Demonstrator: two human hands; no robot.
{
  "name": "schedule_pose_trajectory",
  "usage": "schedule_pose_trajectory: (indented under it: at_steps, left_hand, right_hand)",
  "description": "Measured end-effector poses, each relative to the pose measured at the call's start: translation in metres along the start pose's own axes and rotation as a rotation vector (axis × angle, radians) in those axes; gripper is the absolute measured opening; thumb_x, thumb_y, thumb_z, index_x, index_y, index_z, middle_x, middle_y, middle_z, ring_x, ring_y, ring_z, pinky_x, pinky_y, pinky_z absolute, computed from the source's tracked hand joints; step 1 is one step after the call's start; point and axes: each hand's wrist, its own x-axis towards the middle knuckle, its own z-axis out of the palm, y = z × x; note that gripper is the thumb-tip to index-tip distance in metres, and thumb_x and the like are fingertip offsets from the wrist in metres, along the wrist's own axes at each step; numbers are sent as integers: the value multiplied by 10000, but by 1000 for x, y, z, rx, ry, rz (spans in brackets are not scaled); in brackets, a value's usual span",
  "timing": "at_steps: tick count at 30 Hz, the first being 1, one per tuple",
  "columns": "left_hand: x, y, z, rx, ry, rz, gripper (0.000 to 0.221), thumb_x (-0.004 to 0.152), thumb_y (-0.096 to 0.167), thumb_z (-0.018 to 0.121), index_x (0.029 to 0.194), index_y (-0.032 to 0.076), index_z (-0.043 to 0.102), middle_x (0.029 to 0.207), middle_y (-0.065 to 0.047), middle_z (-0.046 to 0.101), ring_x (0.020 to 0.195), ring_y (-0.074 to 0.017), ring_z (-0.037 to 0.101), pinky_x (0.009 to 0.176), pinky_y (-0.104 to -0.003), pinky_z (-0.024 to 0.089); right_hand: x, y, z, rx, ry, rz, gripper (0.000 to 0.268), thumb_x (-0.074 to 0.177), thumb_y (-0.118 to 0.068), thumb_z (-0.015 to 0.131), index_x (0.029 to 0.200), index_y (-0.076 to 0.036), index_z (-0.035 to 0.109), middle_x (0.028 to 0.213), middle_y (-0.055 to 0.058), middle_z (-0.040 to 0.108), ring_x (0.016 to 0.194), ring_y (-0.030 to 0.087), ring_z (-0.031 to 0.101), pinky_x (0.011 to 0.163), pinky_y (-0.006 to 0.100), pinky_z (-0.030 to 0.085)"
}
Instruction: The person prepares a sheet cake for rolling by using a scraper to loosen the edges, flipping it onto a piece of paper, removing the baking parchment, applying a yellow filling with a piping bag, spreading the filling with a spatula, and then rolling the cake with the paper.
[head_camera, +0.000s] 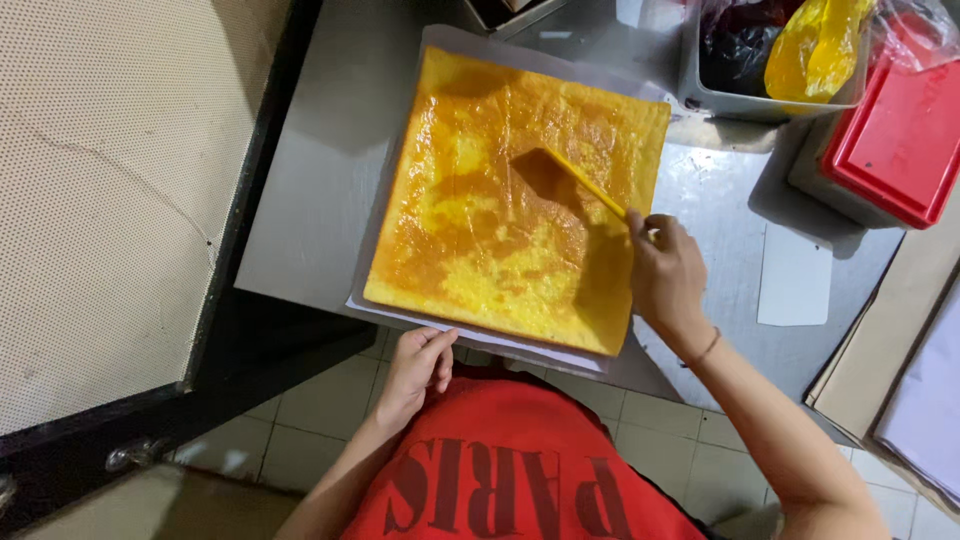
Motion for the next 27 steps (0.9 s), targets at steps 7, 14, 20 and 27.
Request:
schedule_pose_trajectory:
  at_steps: [7,14,20,27]
  left_hand:
    - [4,-1,1,19,2,5,335,944,129,677,650,3,578,389,-99,444,236,-195,485,246,-239,339]
    - [8,-6,-3,39,-2,-9,343,935,141,678,627,19,590,388,-91,449,240,-186,492,244,-221,306]
    - [-2,6,2,30,12,-8,319,925,128,688,648,-4,599,385,-102,443,237,-197,487,251,-226,318]
    - [-12,22,6,71,-53,6,456,979,143,654,574,63,462,437,-73,461,300,-161,366,357,-291,277]
  right_hand:
    - [-23,-58,-22,111,-59,-141,186,953,-34,615,948,-107,786,990,73,652,720,226,635,584,334,448]
    - [-19,-74,-61,498,-238,87,188,941,-52,645,1032,-121,795,949,33,682,731,258,700,574,331,527]
    - [-6,74,-31,725,-140,388,48,1008,-80,731,1021,-111,765,930,79,675,732,249,617,735,357,473]
    - [74,226,14,-107,-149,-44,362,1350,-79,687,1010,-175,766,649,-52,436,643,76,340,602,201,249]
